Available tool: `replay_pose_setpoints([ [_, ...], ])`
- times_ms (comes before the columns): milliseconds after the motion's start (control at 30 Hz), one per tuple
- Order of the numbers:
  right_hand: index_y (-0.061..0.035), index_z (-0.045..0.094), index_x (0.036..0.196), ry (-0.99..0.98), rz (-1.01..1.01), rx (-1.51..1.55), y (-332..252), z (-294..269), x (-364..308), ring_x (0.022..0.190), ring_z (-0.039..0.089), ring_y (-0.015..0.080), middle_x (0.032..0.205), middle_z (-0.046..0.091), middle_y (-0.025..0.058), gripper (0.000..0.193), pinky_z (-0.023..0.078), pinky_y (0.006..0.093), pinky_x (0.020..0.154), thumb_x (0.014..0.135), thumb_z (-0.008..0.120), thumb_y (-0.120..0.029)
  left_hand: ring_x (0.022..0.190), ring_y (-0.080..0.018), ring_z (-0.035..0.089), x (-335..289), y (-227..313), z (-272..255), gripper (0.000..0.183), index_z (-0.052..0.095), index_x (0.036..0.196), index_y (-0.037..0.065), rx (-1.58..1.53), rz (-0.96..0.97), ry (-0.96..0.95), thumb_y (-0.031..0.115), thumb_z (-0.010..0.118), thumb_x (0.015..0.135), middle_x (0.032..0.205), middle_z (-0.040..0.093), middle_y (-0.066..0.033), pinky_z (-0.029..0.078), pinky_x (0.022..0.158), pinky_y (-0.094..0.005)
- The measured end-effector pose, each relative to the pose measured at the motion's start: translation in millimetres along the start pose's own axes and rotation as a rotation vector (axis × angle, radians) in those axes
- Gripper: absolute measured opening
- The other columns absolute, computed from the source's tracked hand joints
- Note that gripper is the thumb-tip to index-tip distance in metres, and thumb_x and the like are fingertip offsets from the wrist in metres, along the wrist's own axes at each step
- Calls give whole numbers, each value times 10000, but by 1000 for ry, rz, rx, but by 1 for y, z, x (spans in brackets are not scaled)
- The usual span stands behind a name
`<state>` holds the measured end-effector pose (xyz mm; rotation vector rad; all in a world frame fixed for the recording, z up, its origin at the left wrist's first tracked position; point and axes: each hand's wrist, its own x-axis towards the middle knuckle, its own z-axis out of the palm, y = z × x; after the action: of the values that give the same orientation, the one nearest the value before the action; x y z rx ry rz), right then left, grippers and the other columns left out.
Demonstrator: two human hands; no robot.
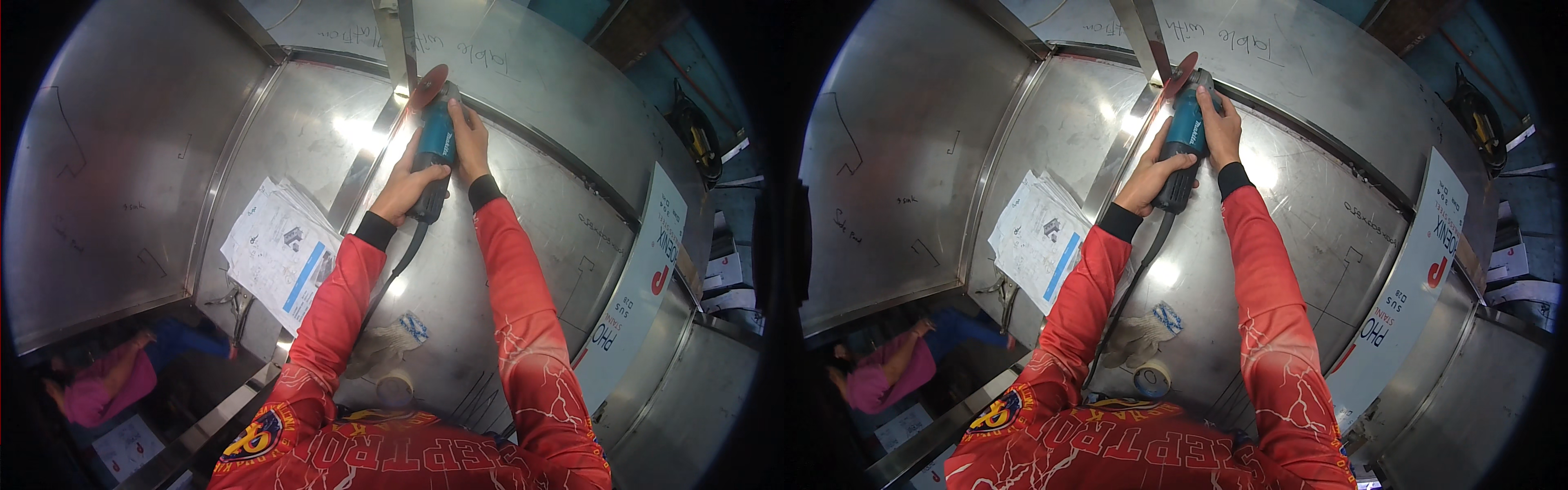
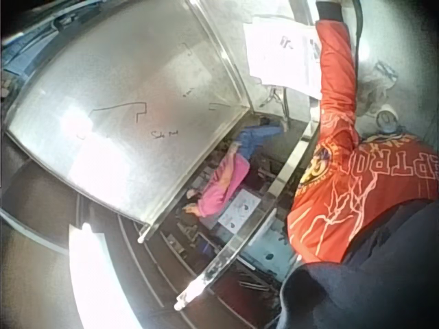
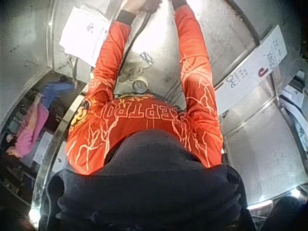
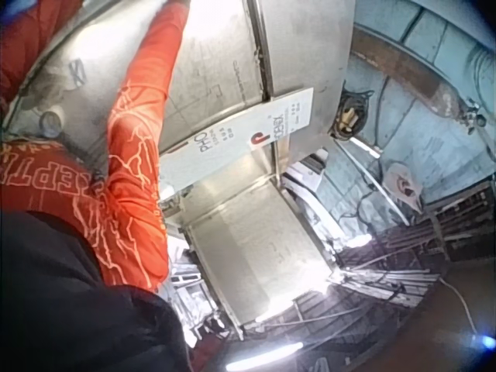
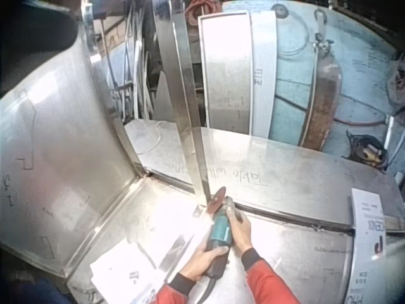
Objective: Assembling, checking the fit of, and grinding the edges of a stainless steel frame structure.
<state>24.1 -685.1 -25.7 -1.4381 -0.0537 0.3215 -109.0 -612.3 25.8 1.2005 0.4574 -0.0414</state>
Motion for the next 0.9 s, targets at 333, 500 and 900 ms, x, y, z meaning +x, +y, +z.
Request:
replay_pose_setpoints([
  [333,6,572,1186,17,15,8,3,-1,4,932,587,205,1058,606,162,621,460,300,814,801,665,-473,657,-223,643,2,3,-1,885,85,1477,176,-29,-20,-39,131,640,790,1036,533,-174,553,521,-315],
  [500,9,565,1194,38,17,-20,-6,1,-3,938,593,204,1048,619,166,632,456,300,831,800,668,-475,670,-227,650,2,5,-4,886,84,1477,174,-14,-52,-40,140,643,790,1043,528,-180,558,528,-318],
  [900,8,543,1218,50,-36,-12,3,-10,-3,1004,568,205,1100,595,172,642,439,296,867,817,649,-482,661,-223,653,3,-4,5,905,82,1480,176,36,3,-24,113,646,776,1043,532,-201,540,517,-299],
])
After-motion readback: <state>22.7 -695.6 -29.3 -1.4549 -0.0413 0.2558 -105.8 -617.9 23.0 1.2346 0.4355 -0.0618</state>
